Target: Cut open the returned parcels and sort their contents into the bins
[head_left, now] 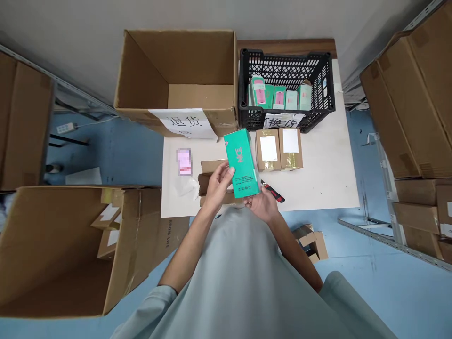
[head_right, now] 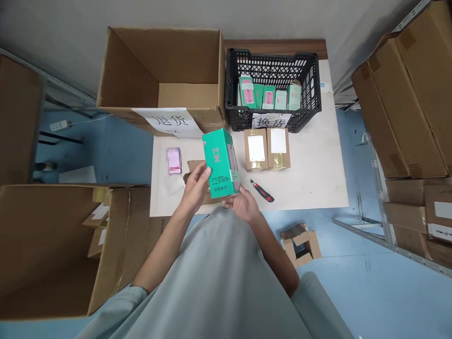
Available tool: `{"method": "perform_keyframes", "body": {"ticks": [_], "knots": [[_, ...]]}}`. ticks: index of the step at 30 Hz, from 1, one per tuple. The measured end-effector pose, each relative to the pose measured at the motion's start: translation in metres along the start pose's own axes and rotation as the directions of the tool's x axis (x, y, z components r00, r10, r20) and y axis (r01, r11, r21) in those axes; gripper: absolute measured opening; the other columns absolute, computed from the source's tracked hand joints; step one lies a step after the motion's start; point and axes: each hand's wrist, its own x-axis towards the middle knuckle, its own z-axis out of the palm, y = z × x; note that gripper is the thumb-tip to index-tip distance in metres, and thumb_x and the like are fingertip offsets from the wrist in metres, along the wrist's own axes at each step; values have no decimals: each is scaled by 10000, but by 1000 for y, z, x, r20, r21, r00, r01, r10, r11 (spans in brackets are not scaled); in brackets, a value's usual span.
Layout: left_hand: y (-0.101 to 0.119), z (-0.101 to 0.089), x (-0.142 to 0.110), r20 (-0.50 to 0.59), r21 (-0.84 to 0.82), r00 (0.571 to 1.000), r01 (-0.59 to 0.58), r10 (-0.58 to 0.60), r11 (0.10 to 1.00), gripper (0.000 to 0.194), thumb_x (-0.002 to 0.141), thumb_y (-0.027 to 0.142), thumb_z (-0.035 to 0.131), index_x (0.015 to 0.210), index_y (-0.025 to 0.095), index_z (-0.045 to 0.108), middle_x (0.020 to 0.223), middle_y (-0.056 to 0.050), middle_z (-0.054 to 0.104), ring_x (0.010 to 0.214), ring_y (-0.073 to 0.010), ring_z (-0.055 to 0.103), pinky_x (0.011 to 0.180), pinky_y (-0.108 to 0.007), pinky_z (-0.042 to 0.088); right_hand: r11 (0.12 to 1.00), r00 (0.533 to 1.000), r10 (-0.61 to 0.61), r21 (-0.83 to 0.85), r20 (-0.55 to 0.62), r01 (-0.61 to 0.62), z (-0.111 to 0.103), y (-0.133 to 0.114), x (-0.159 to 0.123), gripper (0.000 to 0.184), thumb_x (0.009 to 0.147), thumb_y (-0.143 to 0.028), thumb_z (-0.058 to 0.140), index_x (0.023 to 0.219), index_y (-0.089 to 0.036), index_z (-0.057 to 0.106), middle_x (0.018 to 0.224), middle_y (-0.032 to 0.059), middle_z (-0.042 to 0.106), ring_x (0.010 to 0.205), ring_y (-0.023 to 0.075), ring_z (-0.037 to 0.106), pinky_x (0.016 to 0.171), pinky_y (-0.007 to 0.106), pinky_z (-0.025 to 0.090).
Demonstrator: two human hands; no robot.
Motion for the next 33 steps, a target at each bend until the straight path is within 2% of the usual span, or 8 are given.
{"method": "perform_keyframes", "body": {"ticks": [5,11,15,20,23,26,28,33], "knots": [[-11,12,10,-60,87,997,53,-48,995,739,867,817,831,1334,247,761,1248,-83,838,1116,-282,803,898,-373,676,987,991,-129,-90,18,130,-16,-13,4,676,903,-714,814,1417,-301,669,1219,94,844,1020,295,837,765,392,667],[-21,31,9,-16,144,1000,22,-20,989,829,903,740,858,1542,256,646,1348,-135,816,1280,-299,781,1033,-410,660,985,986,-165,-57,-40,162,-35,-28,10,745,892,-652,893,1511,-321,641,1321,88,822,1037,270,845,860,408,704],[-23,43,10,26,177,999,37,-42,984,856,864,719,915,1538,253,666,1496,-170,757,1404,-341,732,1160,-478,622,979,975,-203,-38,-88,200,-48,-36,16,728,861,-603,953,1467,-312,675,1335,91,829,1044,254,837,846,384,714],[-16,55,30,78,236,995,38,-58,971,873,838,691,948,1549,258,683,1606,-169,697,1401,-382,735,1151,-524,643,967,963,-251,-72,-99,244,-59,-58,31,731,858,-612,960,1476,-312,711,1414,100,814,1136,280,823,851,380,719],[-6,70,57,91,266,996,-3,-22,964,855,864,705,918,1543,235,698,1647,-174,665,1375,-401,747,1097,-526,675,953,954,-288,-118,-85,278,-66,-83,49,752,862,-635,952,1507,-325,722,1452,94,805,1188,305,820,912,410,721],[6,95,95,109,265,992,-91,63,960,835,866,702,912,1524,228,716,1636,-168,675,1378,-401,741,1098,-540,678,929,934,-346,-169,-92,328,-73,-118,77,827,850,-689,937,1553,-316,709,1450,92,809,1189,316,828,994,464,718],[14,116,126,135,249,981,-166,136,954,870,838,689,938,1544,238,704,1626,-161,684,1416,-395,717,1139,-547,658,899,907,-412,-207,-92,387,-77,-147,100,864,829,-719,935,1557,-309,717,1479,86,796,1207,319,822,1050,489,708],[44,166,207,207,140,931,-332,300,933,773,935,638,849,1562,220,680,1666,-170,647,1505,-389,656,1180,-555,626,789,815,-578,-284,-46,544,-80,-223,166,903,835,-753,899,1591,-297,709,1496,69,786,1362,332,752,1140,501,676]]}}
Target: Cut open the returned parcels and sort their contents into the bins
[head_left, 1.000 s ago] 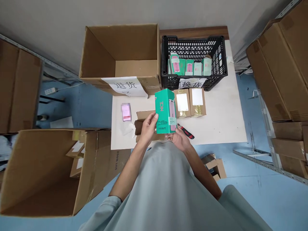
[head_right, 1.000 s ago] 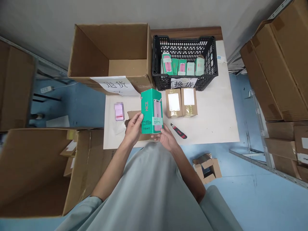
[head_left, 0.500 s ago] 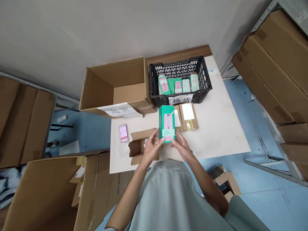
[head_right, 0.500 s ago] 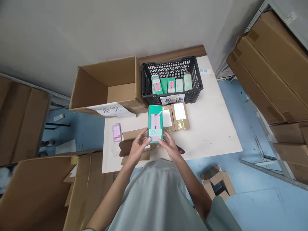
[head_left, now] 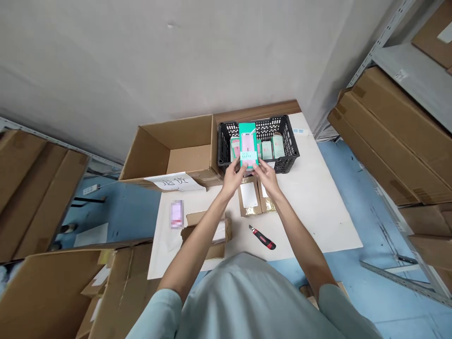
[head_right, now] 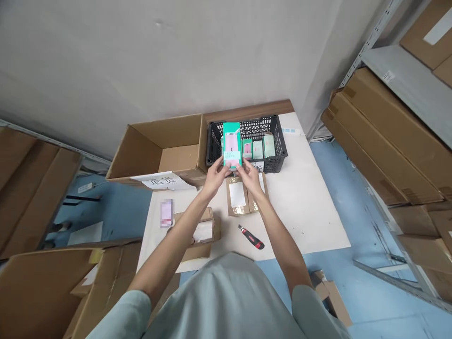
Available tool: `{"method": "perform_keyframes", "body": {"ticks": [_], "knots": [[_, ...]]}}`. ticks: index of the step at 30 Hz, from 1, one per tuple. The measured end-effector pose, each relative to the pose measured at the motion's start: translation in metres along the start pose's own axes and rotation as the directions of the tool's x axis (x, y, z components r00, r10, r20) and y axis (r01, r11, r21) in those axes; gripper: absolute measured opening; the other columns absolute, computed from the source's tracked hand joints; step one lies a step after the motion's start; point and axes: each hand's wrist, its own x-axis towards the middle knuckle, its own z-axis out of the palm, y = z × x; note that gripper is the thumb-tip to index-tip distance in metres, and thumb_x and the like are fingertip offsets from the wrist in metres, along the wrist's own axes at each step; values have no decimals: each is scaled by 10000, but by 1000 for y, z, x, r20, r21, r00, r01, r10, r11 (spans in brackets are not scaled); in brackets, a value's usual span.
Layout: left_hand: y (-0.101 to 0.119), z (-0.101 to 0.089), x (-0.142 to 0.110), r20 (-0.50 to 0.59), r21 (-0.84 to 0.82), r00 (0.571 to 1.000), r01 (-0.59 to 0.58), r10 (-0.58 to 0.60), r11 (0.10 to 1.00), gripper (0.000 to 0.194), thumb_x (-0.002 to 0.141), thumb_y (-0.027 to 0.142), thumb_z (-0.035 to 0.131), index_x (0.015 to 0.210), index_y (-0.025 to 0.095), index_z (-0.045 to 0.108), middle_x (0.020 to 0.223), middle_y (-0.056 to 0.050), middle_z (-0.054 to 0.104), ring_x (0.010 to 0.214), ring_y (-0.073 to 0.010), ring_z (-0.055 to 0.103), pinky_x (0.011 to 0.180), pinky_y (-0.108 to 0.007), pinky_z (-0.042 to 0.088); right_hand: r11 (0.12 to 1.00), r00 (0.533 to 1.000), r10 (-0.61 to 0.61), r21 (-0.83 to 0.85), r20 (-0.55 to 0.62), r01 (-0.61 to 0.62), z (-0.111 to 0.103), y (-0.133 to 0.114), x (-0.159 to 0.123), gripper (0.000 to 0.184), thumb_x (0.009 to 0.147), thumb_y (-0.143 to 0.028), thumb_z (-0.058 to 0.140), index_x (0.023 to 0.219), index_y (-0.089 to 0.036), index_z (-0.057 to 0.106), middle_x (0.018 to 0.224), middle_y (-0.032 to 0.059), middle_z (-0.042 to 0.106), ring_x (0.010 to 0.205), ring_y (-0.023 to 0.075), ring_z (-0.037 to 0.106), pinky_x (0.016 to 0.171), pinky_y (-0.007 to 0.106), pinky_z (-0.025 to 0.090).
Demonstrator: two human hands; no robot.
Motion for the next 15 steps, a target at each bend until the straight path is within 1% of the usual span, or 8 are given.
{"method": "perform_keyframes", "body": {"ticks": [2,4,6,7,9,11,13,15], "knots": [[8,5,32,-27,47,998,-56,57,997,688,945,548,854,1529,218,702,1654,-165,659,1523,-365,644,1243,-546,574,1000,1000,-7,-11,-7,7,-1,-6,37,905,862,-724,889,1621,-276,681,1472,77,795,1313,313,776,1146,496,672],[17,5,51,-69,110,993,-85,93,990,607,937,470,861,1456,180,738,1593,-183,704,1500,-353,661,1301,-555,510,999,998,27,-35,-52,-29,-5,-8,68,887,901,-682,865,1648,-256,651,1458,90,797,1229,284,809,1140,487,672],[24,-4,53,-85,141,990,-96,109,985,539,949,434,839,1403,156,757,1543,-194,735,1458,-348,690,1306,-563,497,992,988,76,-87,-131,-88,-11,-5,86,866,935,-645,827,1663,-219,630,1491,117,776,1197,270,821,1152,482,658],[26,-11,47,-86,150,989,-104,118,983,512,960,429,822,1387,154,762,1524,-192,746,1440,-342,702,1300,-558,502,985,983,98,-124,-157,-118,-14,-1,89,854,942,-631,815,1654,-196,633,1513,136,764,1224,274,815,1169,488,643],[26,-31,21,-90,175,986,-124,141,977,468,976,433,795,1359,166,772,1490,-171,770,1419,-326,717,1293,-532,510,964,976,116,-217,-184,-155,-22,10,83,813,934,-623,810,1594,-167,677,1560,171,734,1343,304,772,1213,523,603],[21,-56,-19,-129,224,981,-114,145,968,423,988,454,770,1315,187,785,1459,-145,789,1407,-309,723,1294,-505,512,941,980,91,-307,-180,-143,-27,22,63,768,909,-651,816,1497,-163,741,1585,195,716,1451,339,709,1246,568,564],[10,-82,-66,-184,244,979,-37,84,969,409,978,473,758,1278,198,792,1422,-135,804,1382,-310,736,1274,-504,537,927,987,54,-360,-151,-106,-29,32,34,752,883,-713,807,1402,-169,789,1563,207,730,1465,362,697,1254,593,550],[-3,-106,-113,-247,223,969,68,-11,972,408,943,481,774,1240,202,794,1388,-134,816,1368,-319,743,1263,-513,552,925,994,48,-371,-101,-82,-23,39,0,754,868,-772,790,1335,-180,814,1490,201,776,1401,364,736,1240,587,564]]}}
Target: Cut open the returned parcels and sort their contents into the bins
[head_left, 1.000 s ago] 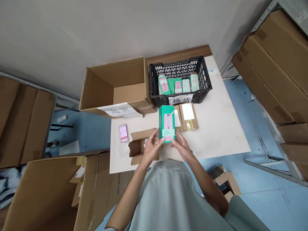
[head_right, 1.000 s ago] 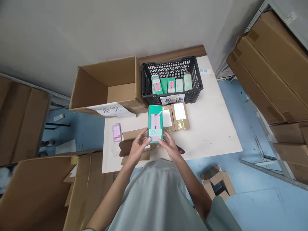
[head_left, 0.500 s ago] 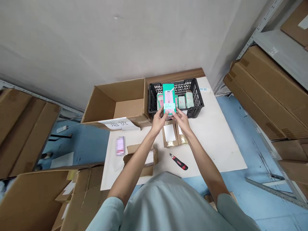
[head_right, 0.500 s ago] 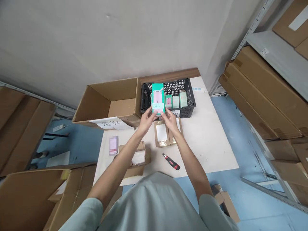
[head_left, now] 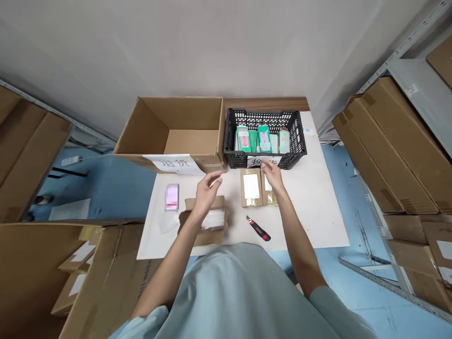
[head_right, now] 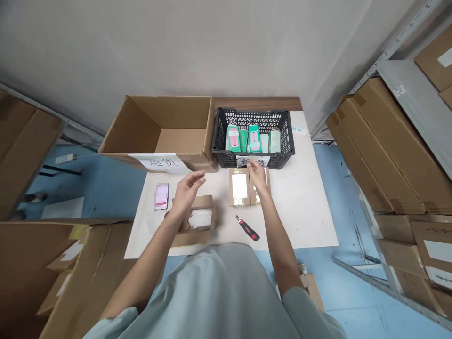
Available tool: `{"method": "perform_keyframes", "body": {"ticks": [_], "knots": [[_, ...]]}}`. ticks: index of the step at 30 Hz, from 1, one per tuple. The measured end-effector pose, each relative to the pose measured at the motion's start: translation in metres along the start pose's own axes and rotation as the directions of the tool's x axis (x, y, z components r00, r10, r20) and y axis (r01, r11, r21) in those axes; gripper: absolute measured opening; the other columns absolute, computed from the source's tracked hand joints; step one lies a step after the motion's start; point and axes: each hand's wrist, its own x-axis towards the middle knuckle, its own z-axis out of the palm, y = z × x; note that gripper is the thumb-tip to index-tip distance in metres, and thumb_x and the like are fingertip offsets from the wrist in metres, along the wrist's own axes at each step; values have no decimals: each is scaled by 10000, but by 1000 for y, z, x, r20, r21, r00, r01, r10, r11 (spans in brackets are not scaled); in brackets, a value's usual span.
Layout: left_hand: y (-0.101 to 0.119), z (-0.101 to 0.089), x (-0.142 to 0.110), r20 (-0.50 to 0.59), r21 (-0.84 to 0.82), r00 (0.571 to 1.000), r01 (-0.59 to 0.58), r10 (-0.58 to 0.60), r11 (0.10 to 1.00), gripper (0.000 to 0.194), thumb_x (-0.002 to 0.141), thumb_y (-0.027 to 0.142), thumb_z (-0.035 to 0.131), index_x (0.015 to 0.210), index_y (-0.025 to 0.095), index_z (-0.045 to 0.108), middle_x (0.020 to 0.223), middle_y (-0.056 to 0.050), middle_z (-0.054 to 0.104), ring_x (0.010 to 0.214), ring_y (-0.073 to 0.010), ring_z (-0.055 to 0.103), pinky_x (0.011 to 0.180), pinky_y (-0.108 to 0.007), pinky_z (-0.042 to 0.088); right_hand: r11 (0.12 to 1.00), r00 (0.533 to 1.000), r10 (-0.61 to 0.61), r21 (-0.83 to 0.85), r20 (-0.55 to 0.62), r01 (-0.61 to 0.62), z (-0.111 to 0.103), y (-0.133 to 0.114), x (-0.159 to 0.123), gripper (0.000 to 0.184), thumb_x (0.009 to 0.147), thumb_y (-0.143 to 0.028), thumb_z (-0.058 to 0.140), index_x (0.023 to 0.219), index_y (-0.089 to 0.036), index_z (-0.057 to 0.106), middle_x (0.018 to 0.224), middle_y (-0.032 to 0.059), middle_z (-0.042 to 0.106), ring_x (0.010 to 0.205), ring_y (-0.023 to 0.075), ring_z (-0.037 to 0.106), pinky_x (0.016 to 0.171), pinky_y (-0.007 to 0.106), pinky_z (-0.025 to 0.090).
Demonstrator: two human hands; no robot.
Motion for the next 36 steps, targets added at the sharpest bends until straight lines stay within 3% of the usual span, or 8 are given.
{"method": "perform_keyframes", "body": {"ticks": [4,9,15,21,24,29,33,36], "knots": [[-41,-55,-69,-57,-36,981,186,-187,982,453,909,524,794,1236,210,797,1374,-139,817,1339,-337,760,1231,-528,582,998,988,53,6,142,-55,25,-4,-78,687,899,-787,787,1294,-226,829,1386,160,830,1239,337,808,1162,550,627],[-92,-118,-121,-140,-20,959,248,-248,969,443,920,532,757,1225,212,796,1333,-136,826,1281,-332,775,1162,-516,627,991,949,130,-36,286,-125,74,-14,-165,632,950,-785,774,1290,-255,834,1327,145,854,1178,318,825,1118,532,651],[-167,-190,-144,-275,262,914,368,-297,892,396,939,348,692,1301,193,735,1392,-180,749,1338,-360,724,1136,-544,635,970,928,237,-123,289,-210,121,-9,-223,680,878,-828,812,1238,-252,846,1274,134,872,1174,333,837,1154,556,640],[-226,-245,-132,-170,575,922,380,-348,725,632,931,277,766,1523,120,610,1580,-253,611,1548,-427,542,1358,-567,405,949,934,285,-201,216,-243,151,-17,-249,673,879,-817,821,1254,-258,846,1278,134,873,1186,362,839,1144,567,657],[-246,-251,-118,-71,632,915,349,-397,692,761,919,360,827,1589,121,555,1666,-268,535,1594,-439,479,1347,-540,405,946,943,281,-218,181,-240,166,-23,-258,649,895,-808,816,1260,-272,845,1289,128,871,1198,360,838,1156,569,652],[-264,-231,-107,94,742,893,232,-440,629,985,856,453,926,1674,137,478,1789,-342,359,1645,-524,388,1282,-613,446,944,957,262,-241,125,-227,189,-23,-276,626,929,-784,802,1275,-264,839,1292,130,869,1205,344,832,1173,562,639],[-265,-215,-110,165,791,870,165,-465,589,1069,922,656,838,1768,165,405,1814,-362,282,1574,-578,406,1172,-647,516,943,961,265,-230,83,-240,198,-22,-291,598,946,-758,799,1274,-260,838,1298,135,865,1216,344,828,1191,562,624],[-263,-208,-108,160,816,859,162,-486,555,967,999,638,748,1781,186,403,1765,-372,331,1505,-573,443,1067,-635,567,938,958,281,-225,48,-264,200,-20,-300,612,928,-766,809,1265,-256,838,1275,135,871,1228,348,822,1196,571,618]]}}
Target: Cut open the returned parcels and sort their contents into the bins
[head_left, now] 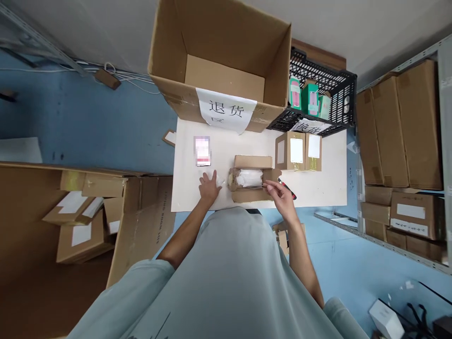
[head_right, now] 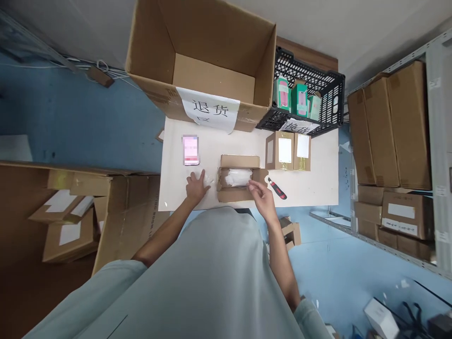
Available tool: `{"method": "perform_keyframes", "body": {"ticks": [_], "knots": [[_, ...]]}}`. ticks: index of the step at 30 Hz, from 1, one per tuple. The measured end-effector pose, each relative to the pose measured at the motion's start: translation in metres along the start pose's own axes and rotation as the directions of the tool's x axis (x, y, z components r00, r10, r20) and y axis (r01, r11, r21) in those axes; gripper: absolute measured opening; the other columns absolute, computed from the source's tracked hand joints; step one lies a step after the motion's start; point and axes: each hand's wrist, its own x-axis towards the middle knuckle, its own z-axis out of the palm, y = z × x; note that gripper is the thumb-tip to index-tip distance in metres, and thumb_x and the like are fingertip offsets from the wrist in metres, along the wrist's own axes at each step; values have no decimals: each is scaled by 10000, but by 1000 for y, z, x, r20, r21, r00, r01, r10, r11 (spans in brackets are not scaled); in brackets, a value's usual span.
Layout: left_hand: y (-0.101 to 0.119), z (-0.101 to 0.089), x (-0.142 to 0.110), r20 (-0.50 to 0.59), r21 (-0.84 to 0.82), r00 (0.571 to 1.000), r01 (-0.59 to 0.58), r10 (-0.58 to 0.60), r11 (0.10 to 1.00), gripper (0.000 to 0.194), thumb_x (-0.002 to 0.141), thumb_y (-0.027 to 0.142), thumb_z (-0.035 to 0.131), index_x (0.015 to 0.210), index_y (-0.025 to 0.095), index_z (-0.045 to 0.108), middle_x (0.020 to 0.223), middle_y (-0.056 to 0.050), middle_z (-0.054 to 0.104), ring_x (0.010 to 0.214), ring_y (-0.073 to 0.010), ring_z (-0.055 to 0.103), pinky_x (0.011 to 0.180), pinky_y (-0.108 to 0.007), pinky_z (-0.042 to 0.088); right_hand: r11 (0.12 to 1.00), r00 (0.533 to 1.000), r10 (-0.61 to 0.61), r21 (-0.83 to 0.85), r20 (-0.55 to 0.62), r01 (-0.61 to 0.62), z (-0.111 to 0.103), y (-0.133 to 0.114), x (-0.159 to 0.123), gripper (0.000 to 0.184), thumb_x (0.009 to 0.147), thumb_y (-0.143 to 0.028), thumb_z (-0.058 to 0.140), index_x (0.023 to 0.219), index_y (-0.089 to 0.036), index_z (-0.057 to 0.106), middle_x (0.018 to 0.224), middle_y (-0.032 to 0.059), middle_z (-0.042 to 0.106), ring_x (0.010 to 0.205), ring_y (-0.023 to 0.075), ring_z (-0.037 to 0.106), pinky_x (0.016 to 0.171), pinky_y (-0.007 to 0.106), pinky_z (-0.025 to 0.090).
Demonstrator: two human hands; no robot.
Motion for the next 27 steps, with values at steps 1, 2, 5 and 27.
{"method": "perform_keyframes", "body": {"ticks": [1,2,5,27], "knots": [[1,-1,2,4,6,1000,3,-3,1000,902,1027,581,728,1772,179,417,1743,-378,349,1492,-568,452,1045,-628,576,1000,1000,6,-3,-7,-6,1,1,-2,623,921,-774,810,1264,-255,838,1270,135,872,1231,349,820,1198,573,616],[2,-1,4,7,3,1000,2,-2,1000,830,1045,512,712,1753,171,444,1719,-381,370,1484,-562,459,1030,-621,581,1000,1000,9,-7,-11,-10,1,2,-4,634,915,-784,808,1264,-256,838,1269,134,873,1232,348,818,1200,573,615],[0,-4,9,8,-41,1000,-19,19,999,604,1065,332,656,1639,167,569,1648,-353,441,1480,-530,468,1018,-598,591,1000,1000,10,-21,-10,-10,2,5,-6,656,909,-813,793,1264,-263,839,1277,133,871,1236,347,814,1189,561,624],[36,-67,-65,-468,-495,882,-202,-63,845,254,956,398,759,1118,207,803,1177,-91,726,1173,-298,718,1105,-411,601,999,998,-26,39,58,24,-60,26,38,587,908,-755,818,1222,-261,853,1233,101,881,1160,329,834,1145,522,643]]}}
